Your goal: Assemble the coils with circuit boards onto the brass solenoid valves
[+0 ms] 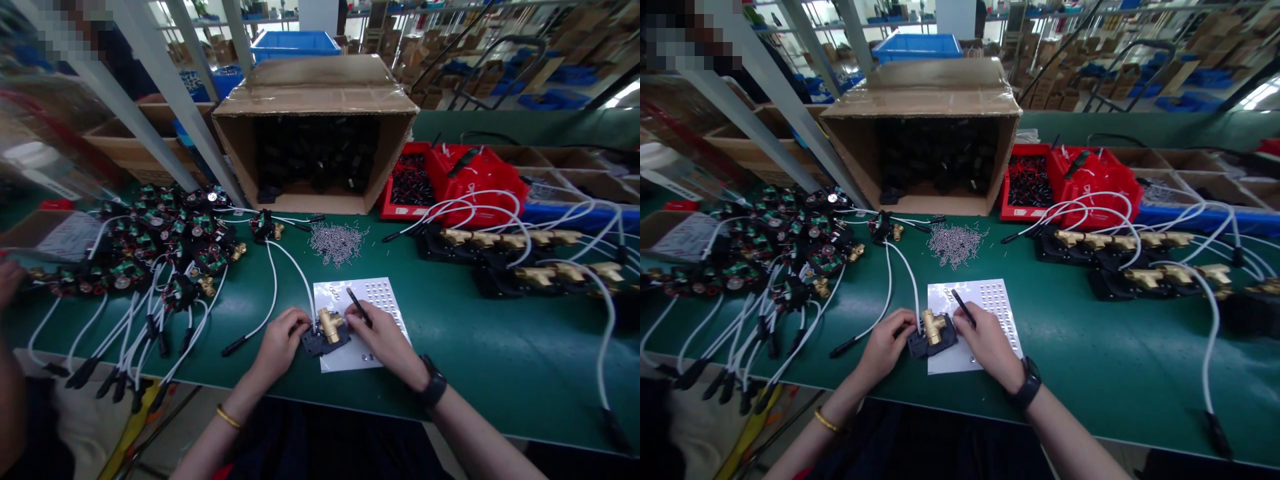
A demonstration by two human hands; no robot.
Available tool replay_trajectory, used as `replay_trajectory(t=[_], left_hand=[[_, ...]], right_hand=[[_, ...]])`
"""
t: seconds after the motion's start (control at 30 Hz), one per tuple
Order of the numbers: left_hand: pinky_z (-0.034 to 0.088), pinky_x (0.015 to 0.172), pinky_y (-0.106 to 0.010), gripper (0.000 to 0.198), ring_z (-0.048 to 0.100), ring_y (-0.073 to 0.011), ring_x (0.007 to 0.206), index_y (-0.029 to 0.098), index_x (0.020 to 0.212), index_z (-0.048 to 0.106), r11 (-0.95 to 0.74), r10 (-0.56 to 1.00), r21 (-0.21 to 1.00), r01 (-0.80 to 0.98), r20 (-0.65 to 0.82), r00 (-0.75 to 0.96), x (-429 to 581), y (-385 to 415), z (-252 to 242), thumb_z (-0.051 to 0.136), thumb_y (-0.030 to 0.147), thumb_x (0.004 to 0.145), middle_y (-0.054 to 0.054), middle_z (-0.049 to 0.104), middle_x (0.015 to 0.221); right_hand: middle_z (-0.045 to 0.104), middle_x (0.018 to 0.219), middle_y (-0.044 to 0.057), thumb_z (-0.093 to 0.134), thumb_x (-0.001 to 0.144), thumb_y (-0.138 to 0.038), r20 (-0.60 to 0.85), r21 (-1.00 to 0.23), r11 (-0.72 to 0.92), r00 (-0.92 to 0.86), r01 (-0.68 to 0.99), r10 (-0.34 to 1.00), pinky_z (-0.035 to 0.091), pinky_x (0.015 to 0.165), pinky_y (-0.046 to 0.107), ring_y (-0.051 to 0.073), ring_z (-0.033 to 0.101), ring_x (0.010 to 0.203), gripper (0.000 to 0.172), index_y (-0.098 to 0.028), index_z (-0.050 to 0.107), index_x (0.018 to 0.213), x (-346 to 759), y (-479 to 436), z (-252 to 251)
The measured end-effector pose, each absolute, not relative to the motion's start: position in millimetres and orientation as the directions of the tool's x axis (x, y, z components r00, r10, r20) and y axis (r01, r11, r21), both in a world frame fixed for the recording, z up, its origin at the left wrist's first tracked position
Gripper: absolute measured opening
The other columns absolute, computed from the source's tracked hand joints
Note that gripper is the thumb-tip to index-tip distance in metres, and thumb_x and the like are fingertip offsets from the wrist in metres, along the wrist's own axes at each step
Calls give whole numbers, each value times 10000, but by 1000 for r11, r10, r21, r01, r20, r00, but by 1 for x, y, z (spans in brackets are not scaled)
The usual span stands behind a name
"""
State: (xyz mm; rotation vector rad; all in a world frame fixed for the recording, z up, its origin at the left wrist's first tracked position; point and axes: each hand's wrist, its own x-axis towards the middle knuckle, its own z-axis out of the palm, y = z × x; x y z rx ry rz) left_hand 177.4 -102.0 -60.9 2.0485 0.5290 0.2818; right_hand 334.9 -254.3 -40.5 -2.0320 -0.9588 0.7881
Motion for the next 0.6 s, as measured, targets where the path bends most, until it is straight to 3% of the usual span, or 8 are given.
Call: replay_trajectory(t=[0.1, 0.17, 0.33, 0.6], left_hand=[[436, 766, -280, 148, 559, -157, 834, 173, 870, 591, -597, 344, 781, 182, 44, 938, 178, -95, -58, 451, 136, 839, -48, 608, 865], [444, 772, -281, 147, 571, -157, 839, 180, 888, 601, -617, 294, 775, 141, 61, 954, 179, -91, -59, 469, 139, 837, -45, 628, 875], [474, 733, -250, 96, 607, -141, 787, 179, 816, 609, -496, 317, 858, 133, 36, 948, 180, -89, -64, 515, 165, 827, -24, 651, 822], [464, 713, -276, 178, 598, -163, 788, 177, 926, 593, -712, 238, 700, 54, 168, 957, 175, -94, -63, 423, 171, 871, -49, 651, 837]], right_hand=[[636, 973, 67, 548, 799, -268, -149, -850, -396, 562, 348, 814, 447, 809, 344, 208, 584, 915, 244, -185, 568, 1028, 315, -270, -45], [608, 1052, 78, 579, 775, -244, -93, -845, -375, 586, 381, 805, 436, 860, 364, 217, 558, 983, 321, -193, 533, 1088, 301, -277, -53], [579, 1065, 61, 524, 793, -154, -66, -838, -364, 586, 407, 808, 445, 871, 365, 193, 547, 988, 342, -217, 475, 1125, 284, -285, -67], [535, 1144, 63, 513, 810, -156, -97, -765, -396, 517, 508, 850, 472, 864, 396, 209, 572, 969, 579, -307, 322, 1335, 286, -284, -56]])
